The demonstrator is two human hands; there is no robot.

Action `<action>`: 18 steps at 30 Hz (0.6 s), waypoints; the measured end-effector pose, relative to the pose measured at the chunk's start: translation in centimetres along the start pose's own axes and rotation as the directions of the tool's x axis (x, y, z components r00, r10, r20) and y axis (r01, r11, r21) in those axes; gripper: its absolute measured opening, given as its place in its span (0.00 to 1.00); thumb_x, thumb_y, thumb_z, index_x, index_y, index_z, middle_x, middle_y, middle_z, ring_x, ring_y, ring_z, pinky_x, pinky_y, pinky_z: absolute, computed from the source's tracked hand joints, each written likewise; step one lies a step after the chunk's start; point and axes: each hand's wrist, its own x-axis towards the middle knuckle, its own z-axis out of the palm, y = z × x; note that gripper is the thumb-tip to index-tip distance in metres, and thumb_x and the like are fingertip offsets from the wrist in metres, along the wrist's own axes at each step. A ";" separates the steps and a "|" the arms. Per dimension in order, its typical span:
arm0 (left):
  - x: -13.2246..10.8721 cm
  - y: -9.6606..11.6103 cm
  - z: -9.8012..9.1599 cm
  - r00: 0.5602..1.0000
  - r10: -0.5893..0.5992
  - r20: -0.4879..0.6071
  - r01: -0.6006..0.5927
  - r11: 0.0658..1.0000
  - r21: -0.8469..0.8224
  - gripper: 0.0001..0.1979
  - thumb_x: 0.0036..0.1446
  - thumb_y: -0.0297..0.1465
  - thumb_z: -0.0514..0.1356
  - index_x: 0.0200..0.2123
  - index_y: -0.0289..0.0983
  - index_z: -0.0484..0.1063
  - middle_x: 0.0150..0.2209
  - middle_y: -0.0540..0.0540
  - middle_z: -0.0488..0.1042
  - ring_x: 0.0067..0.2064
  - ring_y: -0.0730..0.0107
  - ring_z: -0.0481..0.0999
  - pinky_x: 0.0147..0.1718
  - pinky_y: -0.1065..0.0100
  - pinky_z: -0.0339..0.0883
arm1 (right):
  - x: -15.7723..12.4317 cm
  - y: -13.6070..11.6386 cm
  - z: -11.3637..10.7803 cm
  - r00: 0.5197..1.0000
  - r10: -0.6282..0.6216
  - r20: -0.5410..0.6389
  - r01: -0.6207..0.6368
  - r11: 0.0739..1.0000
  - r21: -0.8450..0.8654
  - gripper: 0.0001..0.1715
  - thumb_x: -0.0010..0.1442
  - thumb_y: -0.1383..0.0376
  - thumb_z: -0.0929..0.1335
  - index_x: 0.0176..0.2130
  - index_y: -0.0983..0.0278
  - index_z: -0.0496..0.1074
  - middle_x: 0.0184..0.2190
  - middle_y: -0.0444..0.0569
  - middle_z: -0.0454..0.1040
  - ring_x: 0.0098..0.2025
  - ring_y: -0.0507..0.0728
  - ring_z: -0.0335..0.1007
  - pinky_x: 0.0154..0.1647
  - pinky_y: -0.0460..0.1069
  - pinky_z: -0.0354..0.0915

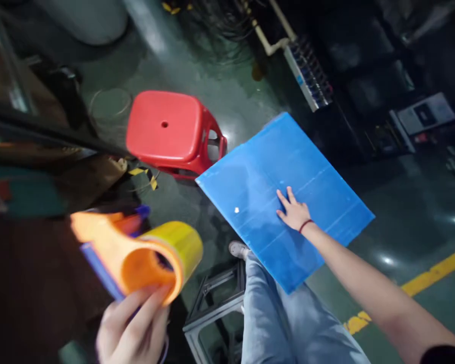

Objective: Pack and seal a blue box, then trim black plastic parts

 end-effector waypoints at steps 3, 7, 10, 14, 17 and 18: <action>5.3 2.4 5.8 0.980 0.194 0.035 -0.195 0.981 0.016 0.37 0.58 0.19 0.61 0.64 0.58 0.63 0.37 0.46 0.75 0.34 0.61 0.76 0.30 0.61 0.73 | -0.3 -0.5 0.2 0.999 -0.016 -0.052 0.021 0.996 0.085 0.41 0.65 0.57 0.65 0.72 0.52 0.49 0.74 0.58 0.38 0.51 0.69 0.75 0.52 0.63 0.66; 11.0 4.8 11.8 0.894 0.408 0.187 -0.402 0.913 -0.072 0.24 0.62 0.22 0.59 0.58 0.49 0.70 0.39 0.46 0.74 0.37 0.65 0.77 0.36 0.67 0.74 | -0.4 -1.1 0.6 0.993 -0.028 -0.112 0.052 0.974 0.221 0.40 0.64 0.59 0.69 0.70 0.49 0.55 0.74 0.51 0.43 0.49 0.66 0.74 0.50 0.61 0.65; 13.9 5.3 16.1 0.820 0.518 0.244 -0.505 0.855 -0.117 0.16 0.63 0.24 0.59 0.51 0.45 0.74 0.40 0.45 0.75 0.37 0.66 0.77 0.38 0.67 0.74 | -0.4 -1.5 1.0 0.988 -0.014 -0.157 0.062 0.951 0.301 0.39 0.63 0.60 0.70 0.69 0.47 0.58 0.74 0.47 0.44 0.47 0.64 0.73 0.50 0.60 0.65; 15.8 4.4 23.2 0.754 0.522 0.398 -0.510 0.848 -0.146 0.11 0.66 0.28 0.56 0.46 0.43 0.77 0.41 0.43 0.78 0.38 0.63 0.77 0.39 0.63 0.74 | -0.7 -1.8 1.7 0.978 0.017 -0.210 0.060 0.933 0.354 0.38 0.63 0.60 0.71 0.68 0.47 0.58 0.73 0.44 0.47 0.47 0.63 0.71 0.52 0.60 0.64; 16.0 3.3 28.1 0.690 0.504 0.519 -0.492 0.853 -0.173 0.14 0.66 0.29 0.54 0.46 0.42 0.78 0.43 0.41 0.79 0.40 0.59 0.77 0.42 0.60 0.75 | -1.5 -2.0 2.6 0.972 0.045 -0.232 0.045 0.929 0.368 0.37 0.64 0.59 0.70 0.68 0.47 0.58 0.72 0.43 0.50 0.47 0.64 0.70 0.52 0.61 0.64; 15.8 2.9 29.1 0.668 0.498 0.553 -0.483 0.856 -0.187 0.15 0.66 0.28 0.53 0.48 0.42 0.78 0.44 0.41 0.79 0.41 0.58 0.77 0.43 0.60 0.75 | -1.8 -2.1 2.9 0.970 0.060 -0.237 0.033 0.928 0.371 0.36 0.65 0.59 0.69 0.68 0.47 0.58 0.72 0.43 0.51 0.47 0.64 0.70 0.53 0.62 0.64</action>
